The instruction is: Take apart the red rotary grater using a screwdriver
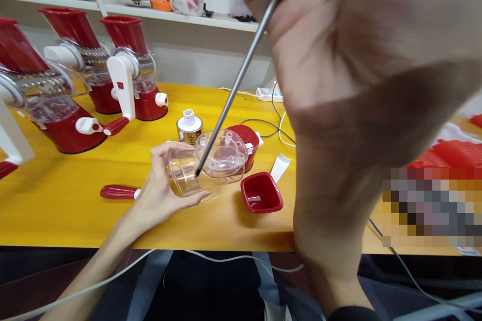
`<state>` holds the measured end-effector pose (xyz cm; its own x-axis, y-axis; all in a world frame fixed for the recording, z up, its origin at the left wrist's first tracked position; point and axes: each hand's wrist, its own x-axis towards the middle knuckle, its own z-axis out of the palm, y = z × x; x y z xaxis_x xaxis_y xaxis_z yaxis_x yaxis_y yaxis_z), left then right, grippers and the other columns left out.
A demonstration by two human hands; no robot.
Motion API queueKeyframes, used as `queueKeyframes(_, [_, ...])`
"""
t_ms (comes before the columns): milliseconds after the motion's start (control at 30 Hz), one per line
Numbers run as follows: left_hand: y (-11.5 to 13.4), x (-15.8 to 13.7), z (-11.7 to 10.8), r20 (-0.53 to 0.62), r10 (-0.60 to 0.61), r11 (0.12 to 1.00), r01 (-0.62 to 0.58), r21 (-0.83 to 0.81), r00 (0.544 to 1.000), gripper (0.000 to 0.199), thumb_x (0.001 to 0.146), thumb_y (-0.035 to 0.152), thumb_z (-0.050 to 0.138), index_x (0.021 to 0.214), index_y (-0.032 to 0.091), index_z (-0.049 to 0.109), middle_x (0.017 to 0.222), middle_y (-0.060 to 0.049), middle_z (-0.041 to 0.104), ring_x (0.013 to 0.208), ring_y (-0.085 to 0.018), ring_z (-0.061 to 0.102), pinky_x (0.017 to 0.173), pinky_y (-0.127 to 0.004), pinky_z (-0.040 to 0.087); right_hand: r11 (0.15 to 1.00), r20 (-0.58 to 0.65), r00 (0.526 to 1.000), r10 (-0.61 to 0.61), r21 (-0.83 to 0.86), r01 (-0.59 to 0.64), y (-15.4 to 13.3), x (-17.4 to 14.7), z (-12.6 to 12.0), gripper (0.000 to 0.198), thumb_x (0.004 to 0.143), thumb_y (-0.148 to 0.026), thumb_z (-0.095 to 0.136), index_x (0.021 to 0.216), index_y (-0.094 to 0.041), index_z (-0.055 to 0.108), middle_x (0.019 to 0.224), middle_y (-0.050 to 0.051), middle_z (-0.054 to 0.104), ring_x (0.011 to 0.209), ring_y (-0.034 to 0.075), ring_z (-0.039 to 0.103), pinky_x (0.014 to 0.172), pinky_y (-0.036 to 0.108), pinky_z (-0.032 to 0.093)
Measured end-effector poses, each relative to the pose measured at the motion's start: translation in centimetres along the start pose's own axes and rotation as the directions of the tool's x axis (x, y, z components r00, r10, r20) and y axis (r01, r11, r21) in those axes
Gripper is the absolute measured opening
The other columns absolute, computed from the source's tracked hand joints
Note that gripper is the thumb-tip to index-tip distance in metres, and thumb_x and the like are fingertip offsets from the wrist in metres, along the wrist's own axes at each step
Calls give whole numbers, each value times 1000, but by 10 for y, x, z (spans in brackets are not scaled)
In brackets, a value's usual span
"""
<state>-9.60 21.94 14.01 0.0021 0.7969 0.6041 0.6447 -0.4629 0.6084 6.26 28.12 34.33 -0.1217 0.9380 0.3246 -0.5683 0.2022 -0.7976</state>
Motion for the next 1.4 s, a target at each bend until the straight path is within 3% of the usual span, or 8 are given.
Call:
queueKeyframes(133, [1, 0, 1, -6, 13, 1000, -13, 11, 1000, 73, 71, 35, 84, 122, 29, 33, 126, -7, 50, 119, -26, 59, 94, -48, 58, 956, 21, 970, -243, 176, 236, -2, 4, -5, 58, 79, -42, -4, 50, -13, 38, 57, -2, 51, 129, 29, 53, 55, 14, 40])
queueKeyframes(333, [1, -1, 0, 15, -4, 1000, 4, -12, 1000, 76, 72, 36, 84, 128, 30, 33, 131, -8, 50, 124, -27, 58, 100, -49, 55, 931, 106, 927, -360, 101, 350, 6, 8, -8, 57, 85, -50, 1, 56, -23, 43, 41, -3, 26, 90, 13, 74, 50, 17, 33])
queueKeyframes(500, [11, 4, -16, 41, -16, 999, 17, -30, 999, 84, 72, 54, 81, 140, 30, 36, 143, -12, 46, 137, -32, 48, 114, -54, 43, 899, 113, 895, -431, -35, 438, 5, 3, -3, 53, 90, -52, 8, 67, -24, 46, 50, -4, 29, 57, 3, 58, 51, 16, 30])
queueKeyframes(633, [28, 21, -28, 110, -4, 995, -8, 103, 994, 81, 77, 58, 76, 144, 30, 40, 148, -11, 48, 138, -34, 47, 114, -54, 42, 866, 194, 851, -488, -11, 499, 6, 4, -5, 51, 89, -59, 12, 70, -24, 43, 60, -3, 31, 56, 3, 48, 51, 18, 26])
queueKeyframes(767, [39, 49, -33, 255, -28, 980, -24, 199, 967, 88, 77, 64, 72, 148, 29, 34, 149, -13, 50, 135, -36, 50, 109, -56, 45, 906, 81, 903, -422, 42, 420, 6, 17, -14, 31, 90, -48, 47, 74, -23, 40, 74, -3, 42, 52, 2, 31, 41, 13, 23])
queueKeyframes(900, [39, 72, -37, 457, -59, 976, -44, 211, 887, 77, 82, 64, 66, 144, 27, 39, 142, -12, 57, 126, -32, 59, 103, -51, 50, 926, -90, 925, -368, 58, 374, 5, 37, -23, 19, 94, -27, 54, 78, -20, 46, 72, -4, 31, 47, 1, 16, 34, 14, 12])
queueKeyframes(1200, [43, 71, -34, 455, -89, 955, -53, 291, 886, 67, 86, 68, 58, 141, 31, 46, 134, -10, 57, 110, -32, 65, 86, -46, 56, 949, -140, 940, -311, -103, 298, 1, 51, -39, 34, 92, -45, 60, 75, -22, 41, 59, -9, 20, 41, 2, 13, 34, 16, 7])
queueKeyframes(1400, [55, 99, -35, 602, -30, 927, -203, 315, 798, 62, 81, 66, 62, 125, 23, 58, 101, -8, 60, 79, -27, 64, 64, -36, 50, 911, -151, 906, -396, -187, 367, -4, 47, -58, 38, 85, -45, 67, 71, -22, 41, 58, -9, 19, 41, 4, 13, 36, 21, 4])
